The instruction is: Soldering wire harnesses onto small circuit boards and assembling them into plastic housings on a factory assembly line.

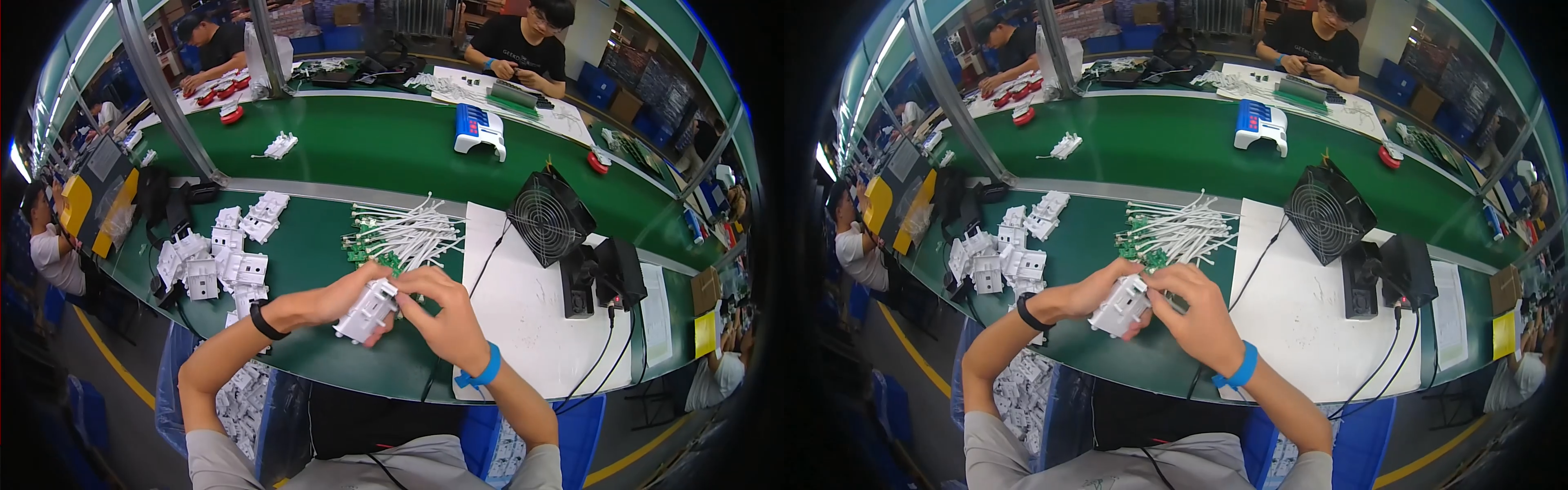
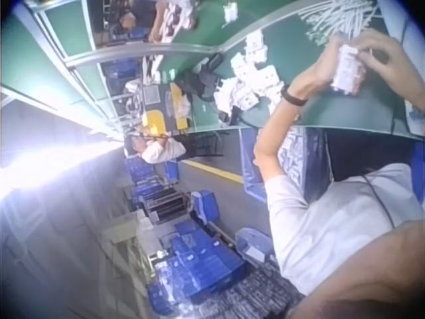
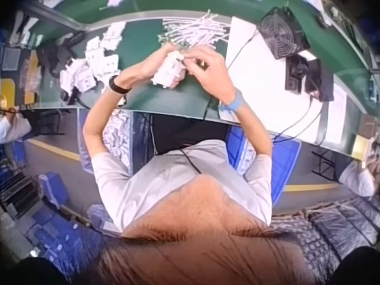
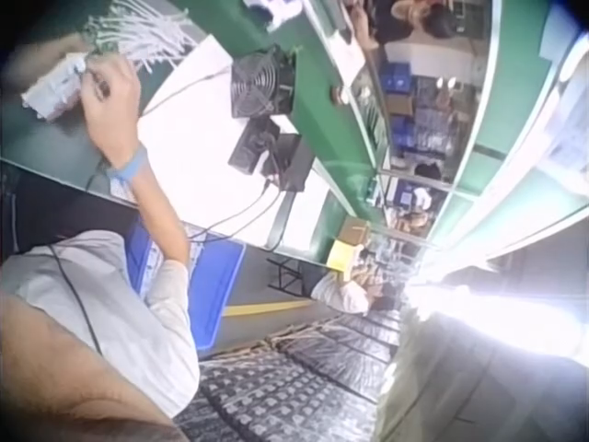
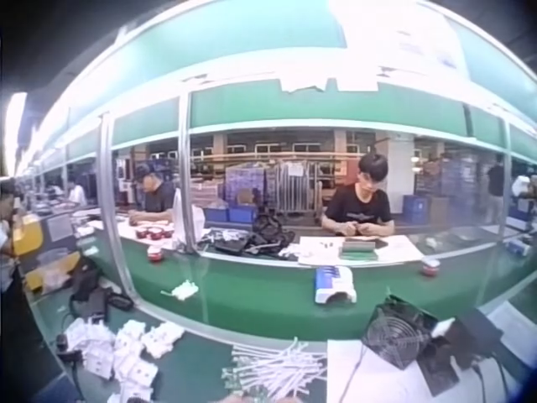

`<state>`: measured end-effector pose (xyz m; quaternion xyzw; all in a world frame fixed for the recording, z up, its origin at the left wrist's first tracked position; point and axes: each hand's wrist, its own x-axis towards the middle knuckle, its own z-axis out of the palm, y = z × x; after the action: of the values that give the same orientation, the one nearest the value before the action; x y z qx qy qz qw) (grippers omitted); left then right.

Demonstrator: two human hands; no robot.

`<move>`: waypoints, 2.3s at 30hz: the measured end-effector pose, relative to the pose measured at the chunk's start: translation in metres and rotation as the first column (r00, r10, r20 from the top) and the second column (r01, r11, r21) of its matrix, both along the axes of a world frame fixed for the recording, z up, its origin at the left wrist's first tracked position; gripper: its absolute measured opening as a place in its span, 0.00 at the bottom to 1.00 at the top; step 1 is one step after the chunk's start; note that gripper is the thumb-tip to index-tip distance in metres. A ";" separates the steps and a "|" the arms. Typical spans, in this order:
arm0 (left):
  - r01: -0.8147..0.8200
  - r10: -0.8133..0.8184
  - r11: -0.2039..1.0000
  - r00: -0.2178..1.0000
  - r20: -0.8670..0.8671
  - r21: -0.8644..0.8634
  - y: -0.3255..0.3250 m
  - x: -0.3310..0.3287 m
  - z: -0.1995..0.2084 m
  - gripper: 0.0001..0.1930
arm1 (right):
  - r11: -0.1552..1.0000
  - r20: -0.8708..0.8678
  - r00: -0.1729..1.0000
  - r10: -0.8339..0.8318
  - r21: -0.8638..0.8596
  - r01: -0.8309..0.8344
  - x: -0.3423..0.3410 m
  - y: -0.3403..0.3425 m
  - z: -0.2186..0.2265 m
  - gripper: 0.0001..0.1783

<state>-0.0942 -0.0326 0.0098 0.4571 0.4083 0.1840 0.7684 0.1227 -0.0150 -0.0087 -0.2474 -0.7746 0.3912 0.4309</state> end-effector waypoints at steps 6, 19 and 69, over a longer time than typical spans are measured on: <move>0.186 -0.192 0.974 0.981 -0.034 -0.126 -0.002 -0.003 0.014 0.36 | 0.921 0.102 0.973 0.207 -0.356 -0.158 0.012 0.004 0.005 0.09; -0.154 0.440 0.677 0.869 -0.228 0.720 -0.004 0.034 -0.024 0.10 | 0.945 0.099 0.990 -0.098 -0.304 0.123 0.028 0.004 -0.007 0.09; 0.357 0.365 0.306 0.812 -0.455 0.883 0.040 0.180 -0.083 0.31 | 0.564 -0.289 0.546 -0.786 0.028 0.826 0.228 0.036 -0.098 0.05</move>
<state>0.0863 0.0072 -0.0736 0.8496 0.4338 0.2402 0.1798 0.3508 0.0214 -0.1066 -0.4903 -0.5432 0.1121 0.6723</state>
